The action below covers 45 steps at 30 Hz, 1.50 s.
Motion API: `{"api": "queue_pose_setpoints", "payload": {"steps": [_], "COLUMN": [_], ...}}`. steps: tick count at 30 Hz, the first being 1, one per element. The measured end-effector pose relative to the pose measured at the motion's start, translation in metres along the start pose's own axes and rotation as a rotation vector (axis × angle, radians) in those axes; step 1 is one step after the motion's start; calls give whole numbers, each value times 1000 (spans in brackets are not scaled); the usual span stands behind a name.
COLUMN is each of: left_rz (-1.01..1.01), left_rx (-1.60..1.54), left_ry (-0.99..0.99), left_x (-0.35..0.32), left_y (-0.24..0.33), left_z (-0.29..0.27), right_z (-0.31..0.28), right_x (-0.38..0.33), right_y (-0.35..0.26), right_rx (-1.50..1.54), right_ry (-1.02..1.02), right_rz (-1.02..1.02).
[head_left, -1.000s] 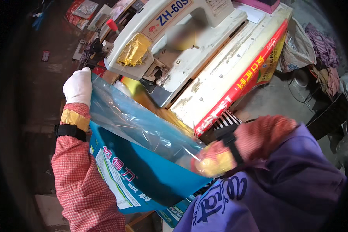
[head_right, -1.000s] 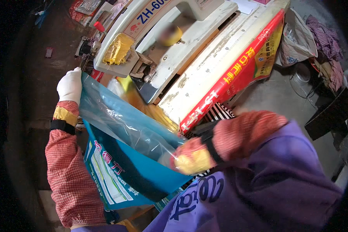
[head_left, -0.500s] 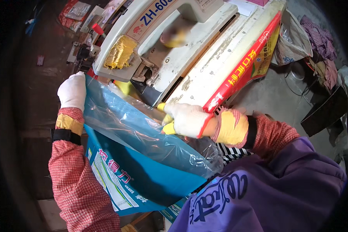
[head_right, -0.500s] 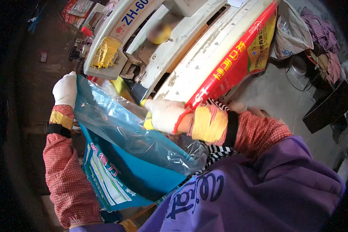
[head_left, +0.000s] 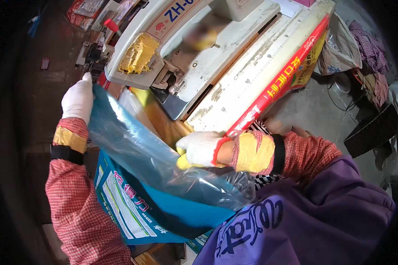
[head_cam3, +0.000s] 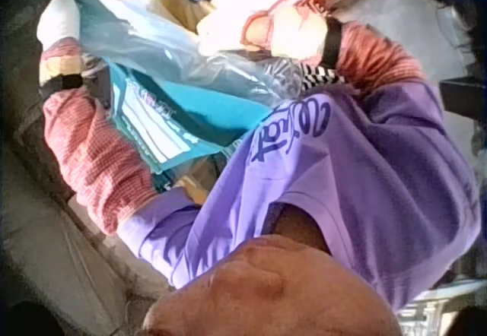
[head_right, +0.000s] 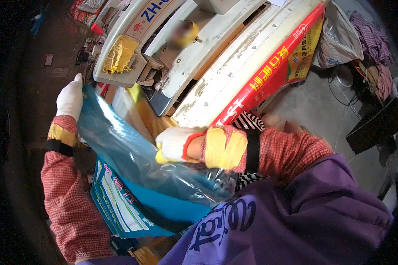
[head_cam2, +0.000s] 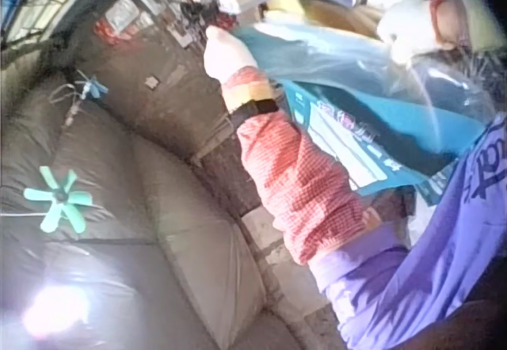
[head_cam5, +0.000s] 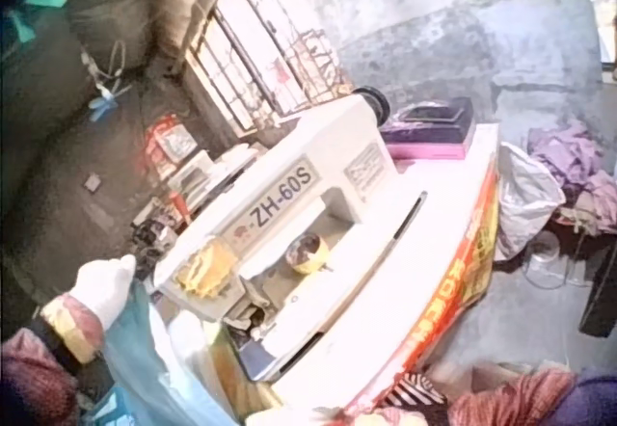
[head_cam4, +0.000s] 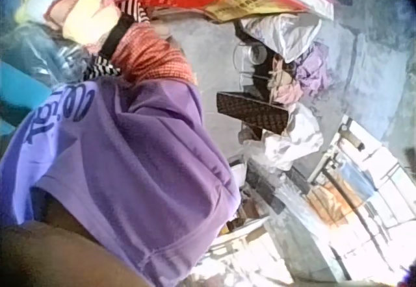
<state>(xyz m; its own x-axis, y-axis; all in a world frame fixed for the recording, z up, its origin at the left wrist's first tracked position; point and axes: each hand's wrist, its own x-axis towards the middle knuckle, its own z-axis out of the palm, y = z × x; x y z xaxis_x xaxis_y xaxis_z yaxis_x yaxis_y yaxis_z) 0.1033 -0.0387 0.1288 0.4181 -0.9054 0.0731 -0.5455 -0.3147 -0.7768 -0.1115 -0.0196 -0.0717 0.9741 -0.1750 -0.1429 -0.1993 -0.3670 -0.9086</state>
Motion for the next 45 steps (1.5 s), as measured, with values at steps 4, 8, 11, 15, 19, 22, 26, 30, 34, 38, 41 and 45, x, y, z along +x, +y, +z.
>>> {"api": "queue_pose_setpoints", "payload": {"steps": [4,8,11,15,19,22,26,30,34,38,41,45], "left_rz": [-158,-197,-347,248,299,265,333,461,451,297,374,395], "left_rx": [-247,-231,-558,-324,-402,-468,-600,-614,-954,-713,-870,-768], "left_ry": [-168,103,155,699,597,582,723,622,673,400,238,414], "left_x": [37,65,44,25,8,7,13,21,32,15,-2,-12], "left_y": [-30,-14,45,108,130,123,114,117,141,137,126,125], "left_z": [24,93,160,195,200,191,191,224,220,194,166,155], "right_z": [28,45,23,16,1,2,-5,-17,22,2,-1,-8], "right_x": [17,35,12,-40,-81,-79,-90,-106,-99,-96,-96,-101], "right_y": [-25,-50,-42,34,55,52,37,17,62,45,41,35], "right_rx": [107,239,88,-89,109,347,458,239,-126,-275,-254,-328], "right_ry": [226,397,457,374,199,265,261,265,553,297,275,110], "right_rz": [-119,-147,-159,29,469,549,540,446,117,254,240,344]}}
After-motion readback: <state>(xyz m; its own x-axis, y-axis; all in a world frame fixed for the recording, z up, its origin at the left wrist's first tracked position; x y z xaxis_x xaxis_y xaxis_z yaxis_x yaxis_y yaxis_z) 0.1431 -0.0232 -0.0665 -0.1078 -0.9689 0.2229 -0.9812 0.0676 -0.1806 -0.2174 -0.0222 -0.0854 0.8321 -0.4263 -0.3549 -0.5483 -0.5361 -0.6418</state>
